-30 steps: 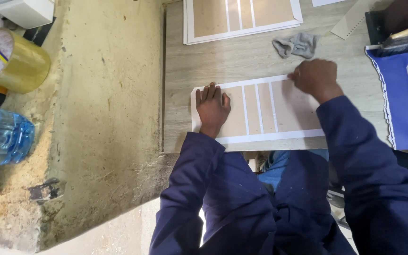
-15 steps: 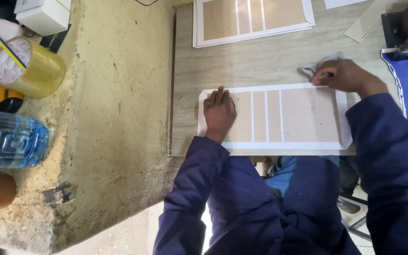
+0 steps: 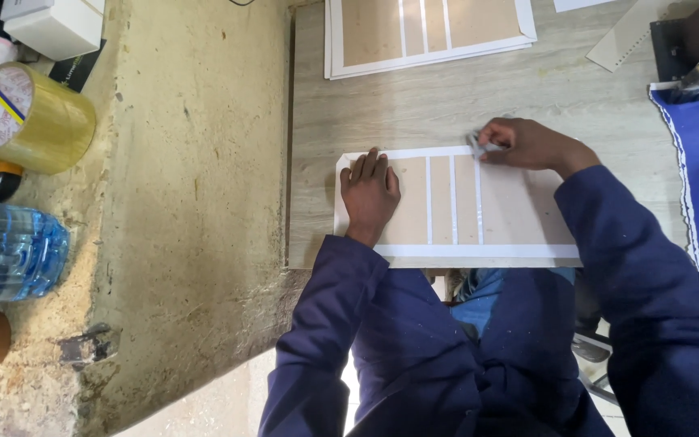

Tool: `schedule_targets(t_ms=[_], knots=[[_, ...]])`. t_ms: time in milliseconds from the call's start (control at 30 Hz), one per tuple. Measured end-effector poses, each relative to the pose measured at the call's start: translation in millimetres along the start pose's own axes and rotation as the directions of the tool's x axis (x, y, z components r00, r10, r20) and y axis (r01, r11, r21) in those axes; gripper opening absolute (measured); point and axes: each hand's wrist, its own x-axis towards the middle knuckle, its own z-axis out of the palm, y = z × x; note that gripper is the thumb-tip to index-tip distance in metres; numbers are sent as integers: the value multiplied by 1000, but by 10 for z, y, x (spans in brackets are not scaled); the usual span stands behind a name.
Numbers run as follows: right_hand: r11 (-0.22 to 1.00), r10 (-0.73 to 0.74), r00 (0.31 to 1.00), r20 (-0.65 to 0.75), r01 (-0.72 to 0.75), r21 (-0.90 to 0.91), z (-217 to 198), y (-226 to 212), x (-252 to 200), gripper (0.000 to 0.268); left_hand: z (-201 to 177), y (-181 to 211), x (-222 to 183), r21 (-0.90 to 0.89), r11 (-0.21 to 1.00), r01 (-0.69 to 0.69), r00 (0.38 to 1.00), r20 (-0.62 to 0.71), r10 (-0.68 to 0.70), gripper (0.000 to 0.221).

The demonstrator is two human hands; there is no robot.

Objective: Assembling folder covers by applying adhesive to paper sheets and folding them over cardboard inserts.

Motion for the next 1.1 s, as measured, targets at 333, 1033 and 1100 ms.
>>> schedule_targets(t_ms=[333,1033,1100], knots=[[943,167,974,-154,-203,-265,-388,1124,68,35,-22,-6,-9,-54,998,40,997,72,-36,40],[967,-164,986,-28,155,-201,631,-205,987,22,18,-13,-86,-73,994,78,997,-20,-80,32],[962,-153,987,-48,137,-236,645,-244,1047,18,9,-18,-38,-77,993,87,996,-17,-89,32]])
